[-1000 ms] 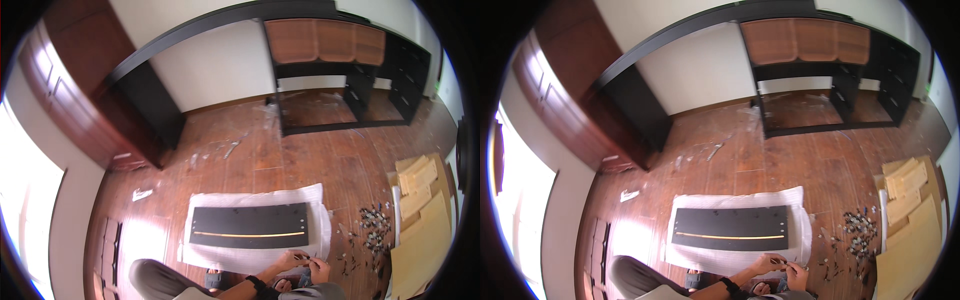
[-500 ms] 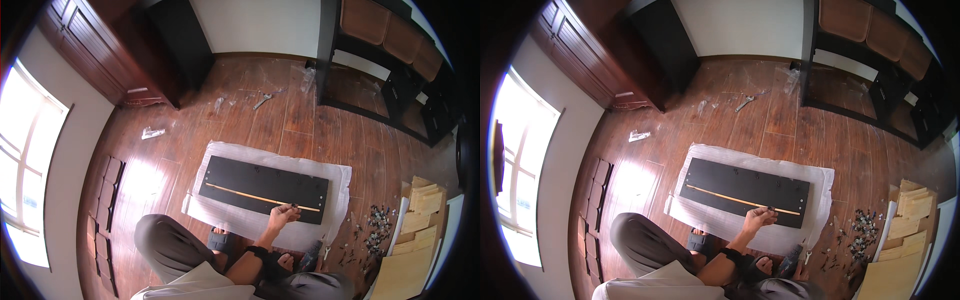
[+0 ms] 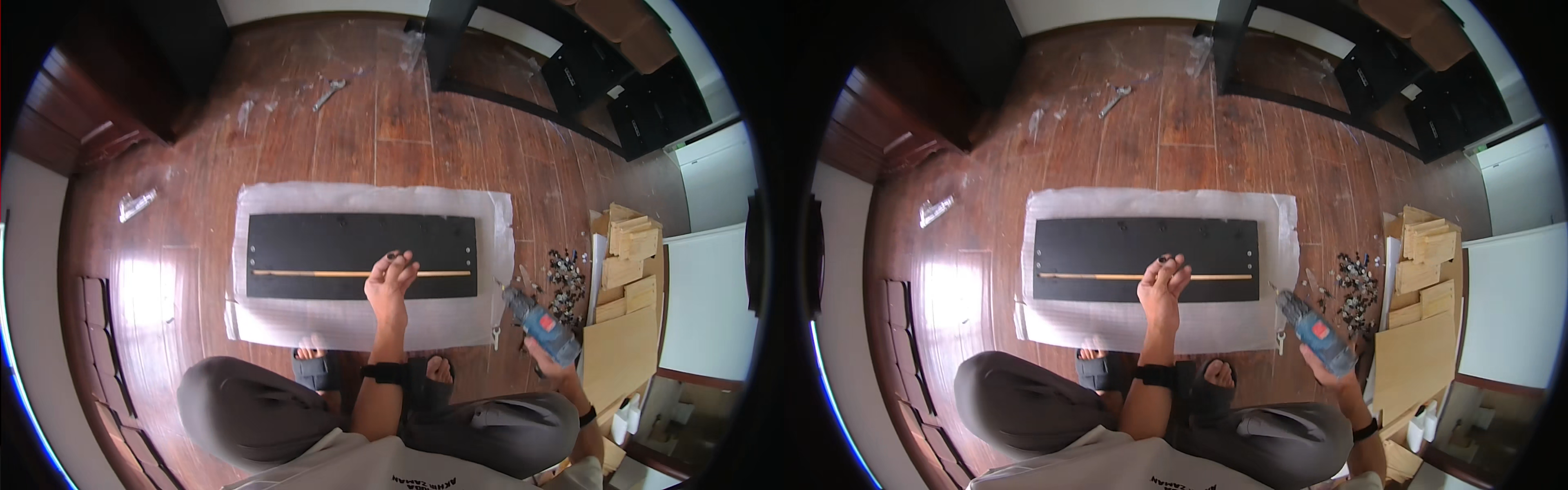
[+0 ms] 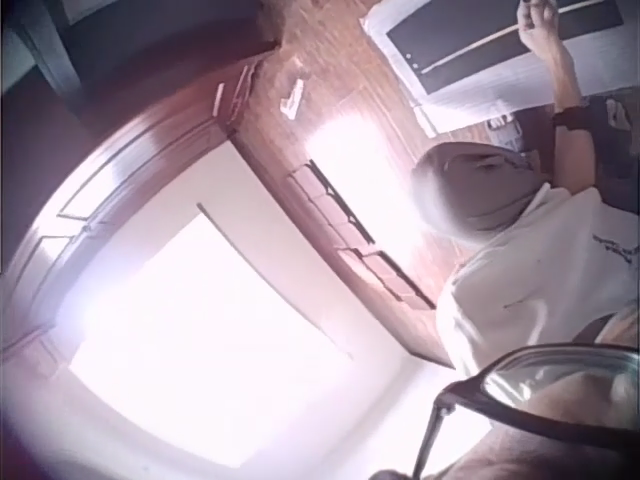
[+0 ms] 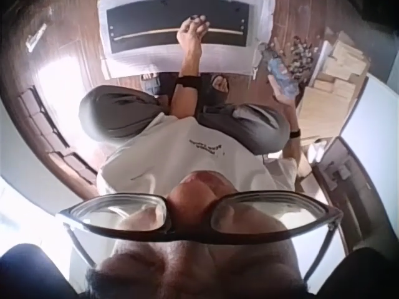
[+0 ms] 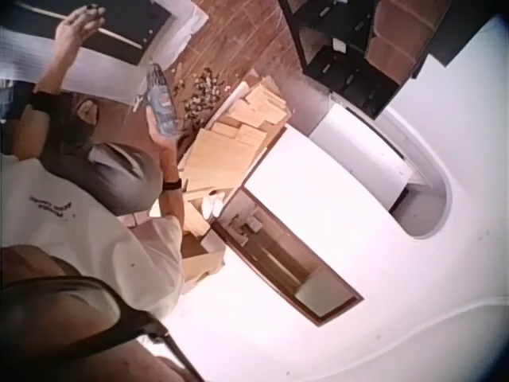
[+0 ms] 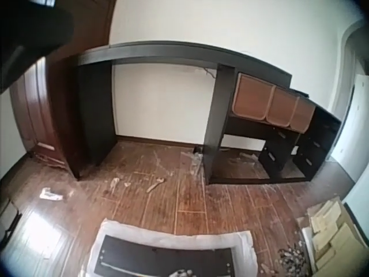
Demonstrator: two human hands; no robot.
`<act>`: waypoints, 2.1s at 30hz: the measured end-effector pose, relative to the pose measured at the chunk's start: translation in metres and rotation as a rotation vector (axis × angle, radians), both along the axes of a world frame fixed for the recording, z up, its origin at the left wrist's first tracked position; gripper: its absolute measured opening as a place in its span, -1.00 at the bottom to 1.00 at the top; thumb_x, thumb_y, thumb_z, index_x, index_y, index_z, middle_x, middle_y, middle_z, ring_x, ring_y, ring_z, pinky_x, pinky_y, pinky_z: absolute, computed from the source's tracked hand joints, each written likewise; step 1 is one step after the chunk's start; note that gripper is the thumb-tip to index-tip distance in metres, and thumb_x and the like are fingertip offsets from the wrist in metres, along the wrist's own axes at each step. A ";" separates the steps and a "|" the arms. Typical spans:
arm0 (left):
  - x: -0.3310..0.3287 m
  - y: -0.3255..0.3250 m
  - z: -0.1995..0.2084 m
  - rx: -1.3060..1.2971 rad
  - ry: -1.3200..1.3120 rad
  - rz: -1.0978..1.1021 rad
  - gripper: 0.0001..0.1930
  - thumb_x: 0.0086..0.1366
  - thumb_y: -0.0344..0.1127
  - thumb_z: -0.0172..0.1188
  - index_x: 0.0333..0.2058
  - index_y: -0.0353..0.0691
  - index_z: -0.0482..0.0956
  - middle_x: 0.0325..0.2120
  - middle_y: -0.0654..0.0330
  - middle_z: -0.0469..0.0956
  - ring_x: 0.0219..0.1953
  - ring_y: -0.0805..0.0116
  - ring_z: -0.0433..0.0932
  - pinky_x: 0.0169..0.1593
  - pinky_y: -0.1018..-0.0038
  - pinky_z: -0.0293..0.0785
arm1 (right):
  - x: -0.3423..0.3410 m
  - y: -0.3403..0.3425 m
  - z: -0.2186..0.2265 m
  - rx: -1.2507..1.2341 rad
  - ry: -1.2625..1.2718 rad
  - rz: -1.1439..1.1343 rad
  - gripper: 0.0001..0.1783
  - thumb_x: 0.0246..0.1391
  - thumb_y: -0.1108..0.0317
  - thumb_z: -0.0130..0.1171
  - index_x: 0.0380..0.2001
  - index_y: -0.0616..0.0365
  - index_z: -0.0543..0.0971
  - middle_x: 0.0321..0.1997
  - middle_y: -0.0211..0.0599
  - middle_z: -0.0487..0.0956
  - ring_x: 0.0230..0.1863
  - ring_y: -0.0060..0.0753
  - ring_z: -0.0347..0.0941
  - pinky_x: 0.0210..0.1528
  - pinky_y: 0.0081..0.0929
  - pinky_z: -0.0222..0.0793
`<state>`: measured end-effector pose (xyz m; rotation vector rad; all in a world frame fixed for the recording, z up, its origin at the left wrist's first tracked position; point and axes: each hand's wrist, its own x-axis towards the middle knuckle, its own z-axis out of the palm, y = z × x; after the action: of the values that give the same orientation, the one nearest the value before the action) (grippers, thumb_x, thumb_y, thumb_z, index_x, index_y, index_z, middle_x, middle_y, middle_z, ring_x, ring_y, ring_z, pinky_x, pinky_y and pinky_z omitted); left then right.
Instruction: Assemble a drawer and prepare cabinet panels using an electric drill.
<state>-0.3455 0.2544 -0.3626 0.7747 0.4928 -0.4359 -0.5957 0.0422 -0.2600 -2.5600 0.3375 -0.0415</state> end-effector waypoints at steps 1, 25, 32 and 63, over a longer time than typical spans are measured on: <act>0.001 -0.005 0.002 -0.044 0.009 0.010 -0.85 0.21 -0.46 0.21 -0.23 -0.34 0.52 -0.29 0.06 0.59 -0.31 0.29 0.63 -0.16 0.44 0.61 | 0.030 0.002 0.023 0.184 0.075 -0.110 -0.77 0.04 0.43 0.21 -0.18 0.13 0.53 -0.40 -0.37 0.56 -0.35 -0.51 0.49 -0.28 -0.47 0.41; 0.032 0.029 -0.019 -0.090 -0.075 0.211 -0.79 0.26 -0.55 0.13 -0.13 -0.49 0.52 -0.24 -0.03 0.60 -0.24 0.32 0.61 -0.09 0.43 0.59 | 0.235 0.091 0.034 0.409 0.473 0.022 -0.87 0.03 0.35 0.24 -0.39 0.16 0.54 -0.59 -0.39 0.51 -0.60 -0.58 0.42 -0.50 -0.50 0.35; 0.074 0.032 -0.039 0.019 -0.018 0.321 -0.75 0.30 -0.43 0.11 -0.08 -0.41 0.52 -0.24 0.02 0.61 -0.28 0.47 0.58 -0.13 0.54 0.54 | 0.282 0.110 -0.006 -0.106 0.225 0.439 -0.87 -0.04 0.29 0.23 -0.45 0.09 0.60 -0.52 -0.30 0.58 -0.49 -0.17 0.51 -0.39 -0.29 0.42; 0.120 0.063 -0.082 -0.128 0.075 0.590 -0.73 0.33 -0.37 0.00 -0.04 -0.33 0.36 0.01 -0.07 0.47 -0.11 0.38 0.54 0.00 0.50 0.47 | 0.381 0.173 -0.040 0.059 0.380 0.398 -0.60 -0.24 0.34 0.33 -0.22 0.18 0.55 -0.44 -0.07 0.60 -0.37 0.06 0.56 -0.36 -0.32 0.52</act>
<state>-0.2253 0.3175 -0.4446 0.4588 0.7266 0.0538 -0.2146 0.2147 -0.3003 -2.5194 -0.0377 0.5973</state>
